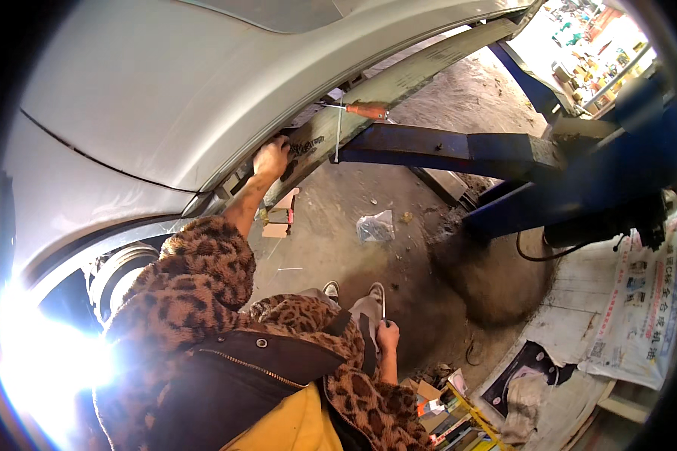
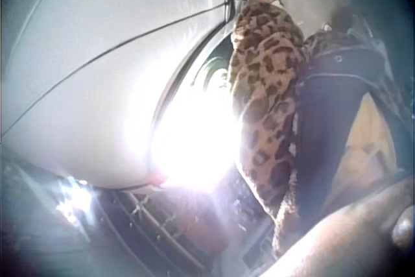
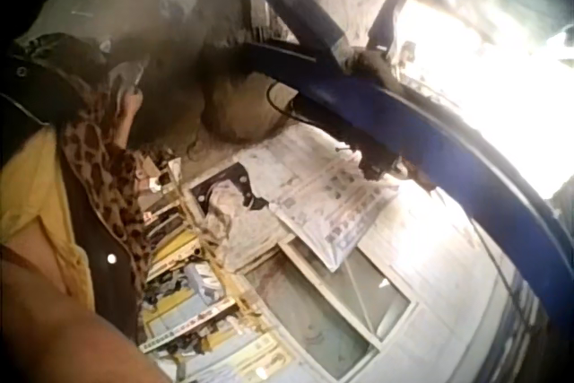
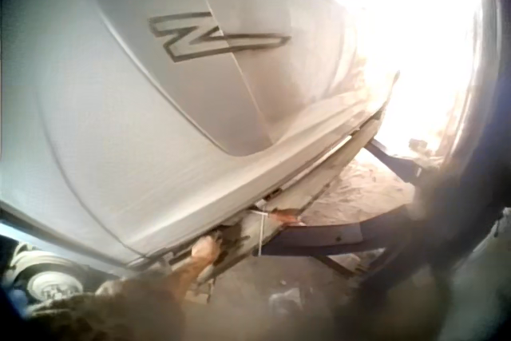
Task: The person uses a screwdriver to pry and fit a plastic wheel arch liner into the wheel well of a car. They repeatedly adjust the liner's position around the wheel opening and then move a tire nearby.
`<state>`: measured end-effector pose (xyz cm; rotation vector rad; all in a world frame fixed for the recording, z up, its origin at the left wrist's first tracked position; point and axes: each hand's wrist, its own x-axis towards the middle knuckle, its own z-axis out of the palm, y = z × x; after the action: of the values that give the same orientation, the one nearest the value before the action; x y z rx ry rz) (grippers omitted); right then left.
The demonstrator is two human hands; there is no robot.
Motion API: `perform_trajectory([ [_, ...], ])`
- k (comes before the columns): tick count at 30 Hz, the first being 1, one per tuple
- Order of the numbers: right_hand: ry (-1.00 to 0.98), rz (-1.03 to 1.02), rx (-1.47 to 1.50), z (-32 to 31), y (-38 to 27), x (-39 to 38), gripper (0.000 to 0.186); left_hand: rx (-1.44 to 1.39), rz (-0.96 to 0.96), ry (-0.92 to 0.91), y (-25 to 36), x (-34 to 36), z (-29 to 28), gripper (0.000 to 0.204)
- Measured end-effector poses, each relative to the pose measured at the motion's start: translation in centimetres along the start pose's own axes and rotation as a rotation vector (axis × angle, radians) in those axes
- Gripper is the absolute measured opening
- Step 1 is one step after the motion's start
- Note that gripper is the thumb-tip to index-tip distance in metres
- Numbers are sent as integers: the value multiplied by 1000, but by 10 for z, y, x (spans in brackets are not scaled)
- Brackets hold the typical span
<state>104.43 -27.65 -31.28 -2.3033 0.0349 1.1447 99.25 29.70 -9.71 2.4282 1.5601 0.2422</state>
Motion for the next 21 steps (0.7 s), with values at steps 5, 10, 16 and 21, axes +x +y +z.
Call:
perform_trajectory([
  [5, -113, 44, 39, -32, -21, 62, 44, -53, 51, 190, -8, -11, 1, 26],
  [10, 38, -254, -221, -56, -27, 91, 40, -66, 0, 211, -2, -18, 0, 26],
  [16, -63, -151, -330, -100, -51, 100, 44, 5, -13, 261, 7, -26, -5, 25],
  [21, -34, -123, -376, -119, -28, 112, 46, 48, 15, 337, -1, -28, 9, 21],
])
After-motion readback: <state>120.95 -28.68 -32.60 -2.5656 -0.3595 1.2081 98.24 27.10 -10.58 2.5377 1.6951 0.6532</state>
